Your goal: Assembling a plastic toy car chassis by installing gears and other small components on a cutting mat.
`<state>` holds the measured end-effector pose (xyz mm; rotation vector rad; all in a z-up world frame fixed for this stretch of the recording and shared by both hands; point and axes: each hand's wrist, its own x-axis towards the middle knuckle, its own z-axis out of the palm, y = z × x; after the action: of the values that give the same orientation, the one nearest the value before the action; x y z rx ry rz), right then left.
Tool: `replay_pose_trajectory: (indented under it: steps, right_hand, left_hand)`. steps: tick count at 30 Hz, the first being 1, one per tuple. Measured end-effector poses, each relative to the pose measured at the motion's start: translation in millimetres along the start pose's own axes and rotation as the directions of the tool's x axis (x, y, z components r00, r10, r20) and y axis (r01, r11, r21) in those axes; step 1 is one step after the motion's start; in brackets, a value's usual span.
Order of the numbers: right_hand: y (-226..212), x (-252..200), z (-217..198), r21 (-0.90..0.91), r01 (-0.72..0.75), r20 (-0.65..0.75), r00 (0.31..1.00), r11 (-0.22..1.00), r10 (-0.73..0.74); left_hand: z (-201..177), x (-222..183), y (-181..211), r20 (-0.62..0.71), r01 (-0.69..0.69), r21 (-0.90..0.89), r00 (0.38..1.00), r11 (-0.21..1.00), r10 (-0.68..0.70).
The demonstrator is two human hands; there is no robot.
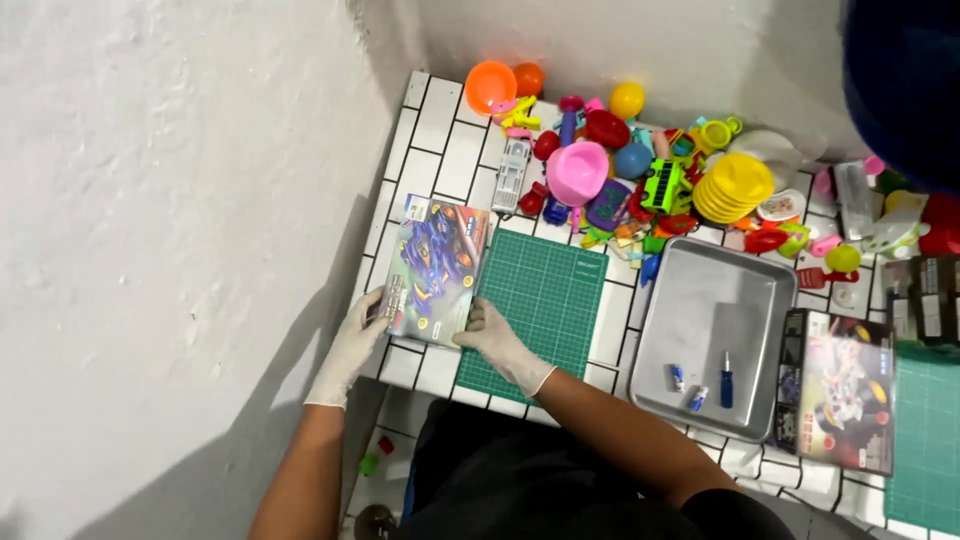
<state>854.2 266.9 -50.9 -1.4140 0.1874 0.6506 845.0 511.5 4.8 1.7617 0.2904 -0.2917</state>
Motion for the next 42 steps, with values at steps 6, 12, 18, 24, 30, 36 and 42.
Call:
replay_pose_trajectory:
  steps: [6, 12, 18, 24, 30, 36, 42]
  right_hand:
    - [45.1, 36.5, 8.3, -0.022, -0.018, -0.068, 0.998, 1.0, 0.017]
    - [7.3, 5.8, 19.9, -0.018, -0.106, -0.108, 0.989, 0.994, 0.103]
    - [-1.8, 0.4, 18.6, -0.11, -0.168, -0.152, 0.977, 0.98, 0.15]
    - [-9.5, -5.7, 21.3, -0.123, -0.189, -0.184, 0.969, 0.974, 0.165]
    - [-58.0, -30.3, 33.0, 0.006, -0.136, -0.211, 0.968, 0.991, 0.135]
    - [-97.0, -35.3, 45.0, 0.181, 0.009, -0.225, 0.974, 0.983, 0.032]
    - [-122.0, -26.4, 77.1, 0.041, 0.238, -0.24, 0.945, 0.97, -0.222]
  left_hand:
    - [-24.7, 30.4, -35.3, 0.072, 0.04, -0.021, 0.997, 0.999, -0.039]
    - [-19.2, 41.3, -62.7, 0.107, 0.136, -0.087, 0.986, 0.987, -0.127]
    - [-12.9, 24.8, -27.6, 0.057, 0.147, -0.048, 0.988, 0.988, -0.145]
    - [-11.2, 13.8, -13.4, 0.002, 0.093, -0.012, 0.996, 0.996, -0.093]
    - [-6.9, 6.8, -9.7, -0.03, -0.051, 0.051, 0.998, 0.997, 0.052]
    - [1.5, 1.8, 3.0, 0.05, -0.565, 0.668, 0.683, 0.484, 0.728]
    - [33.3, 19.8, 21.6, -0.074, -0.566, 0.718, 0.516, 0.404, 0.853]
